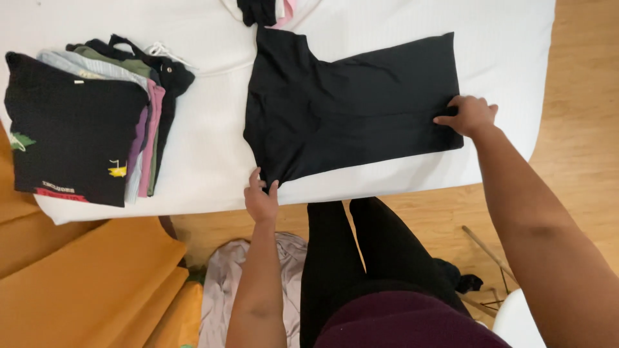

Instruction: The person folds a black t-shirt with a graphic print on a white bed, smoothing it out and stacking it with other folded clothes. They then pick up a plain black t-shirt, fold it neatly, and place it on top of the stack.

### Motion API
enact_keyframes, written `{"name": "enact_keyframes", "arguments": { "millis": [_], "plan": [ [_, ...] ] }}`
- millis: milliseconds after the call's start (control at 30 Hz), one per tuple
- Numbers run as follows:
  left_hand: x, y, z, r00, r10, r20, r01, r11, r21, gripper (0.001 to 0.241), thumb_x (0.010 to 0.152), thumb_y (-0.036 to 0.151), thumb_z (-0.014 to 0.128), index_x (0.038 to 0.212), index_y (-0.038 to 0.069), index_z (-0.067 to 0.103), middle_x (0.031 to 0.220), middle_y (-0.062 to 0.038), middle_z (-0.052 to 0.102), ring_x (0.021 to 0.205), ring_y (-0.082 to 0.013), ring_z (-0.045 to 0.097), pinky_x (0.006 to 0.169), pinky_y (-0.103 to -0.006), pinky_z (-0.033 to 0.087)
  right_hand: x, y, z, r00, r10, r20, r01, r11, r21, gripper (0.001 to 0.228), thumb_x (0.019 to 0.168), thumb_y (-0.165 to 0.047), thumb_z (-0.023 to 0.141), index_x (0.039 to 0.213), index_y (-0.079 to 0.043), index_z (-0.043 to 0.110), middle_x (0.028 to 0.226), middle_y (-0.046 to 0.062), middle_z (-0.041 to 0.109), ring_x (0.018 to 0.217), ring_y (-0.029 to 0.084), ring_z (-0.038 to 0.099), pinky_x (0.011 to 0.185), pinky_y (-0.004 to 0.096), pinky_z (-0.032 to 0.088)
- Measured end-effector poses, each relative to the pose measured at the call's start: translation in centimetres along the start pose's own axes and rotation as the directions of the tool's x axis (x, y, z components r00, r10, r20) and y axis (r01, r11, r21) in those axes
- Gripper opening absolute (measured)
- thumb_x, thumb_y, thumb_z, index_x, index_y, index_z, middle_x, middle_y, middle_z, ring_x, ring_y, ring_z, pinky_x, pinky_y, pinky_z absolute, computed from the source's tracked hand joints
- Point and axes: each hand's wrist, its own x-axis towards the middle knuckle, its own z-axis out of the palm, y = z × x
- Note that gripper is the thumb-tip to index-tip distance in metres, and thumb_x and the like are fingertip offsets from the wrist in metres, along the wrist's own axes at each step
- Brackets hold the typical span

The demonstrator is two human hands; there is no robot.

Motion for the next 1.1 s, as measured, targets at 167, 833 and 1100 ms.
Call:
{"name": "enact_keyframes", "arguments": {
  "millis": [167, 833, 1100],
  "plan": [
    [-0.9, 0.1, -0.1, 0.998, -0.022, -0.063, 0.01, 0.983, -0.182, 0.057, 0.081, 0.019, 0.085, 0.133, 0.012, 0.062, 0.093, -0.006, 0.068, 0.09, -0.0317, 0.061, 0.078, -0.0445, 0.054, 1.6, 4.7, 2.4, 0.989, -0.012, 0.148, -0.047, 0.922, 0.385, 0.062, 0.081, -0.035, 0.088, 0.128, -0.001, 0.067, 0.113, 0.019, 0.072, 0.103, 0.035, 0.068, 0.09, 0.046, 0.054],
    [0.2, -4.0, 2.1, 0.987, -0.16, -0.018, 0.153, 0.97, -0.19, 0.028, 0.085, 0.004, 0.077, 0.111, 0.008, 0.067, 0.096, -0.012, 0.075, 0.088, -0.0279, 0.072, 0.079, -0.0392, 0.057, -1.1, 6.4, 3.9, 0.964, -0.121, 0.235, -0.012, 0.868, 0.496, 0.073, 0.077, -0.004, 0.084, 0.145, -0.005, 0.057, 0.125, 0.016, 0.072, 0.119, 0.033, 0.066, 0.103, 0.045, 0.049],
    [-0.2, -5.0, 2.2, 0.995, -0.093, -0.033, 0.087, 0.985, -0.149, 0.029, 0.085, 0.004, 0.076, 0.114, 0.005, 0.073, 0.1, -0.015, 0.075, 0.092, -0.0308, 0.074, 0.081, -0.0396, 0.057, -2.2, 5.9, 3.3, 0.962, -0.065, 0.266, -0.06, 0.898, 0.435, 0.065, 0.083, -0.007, 0.082, 0.143, -0.004, 0.057, 0.125, 0.018, 0.072, 0.122, 0.033, 0.065, 0.105, 0.046, 0.048]
  ]
}}
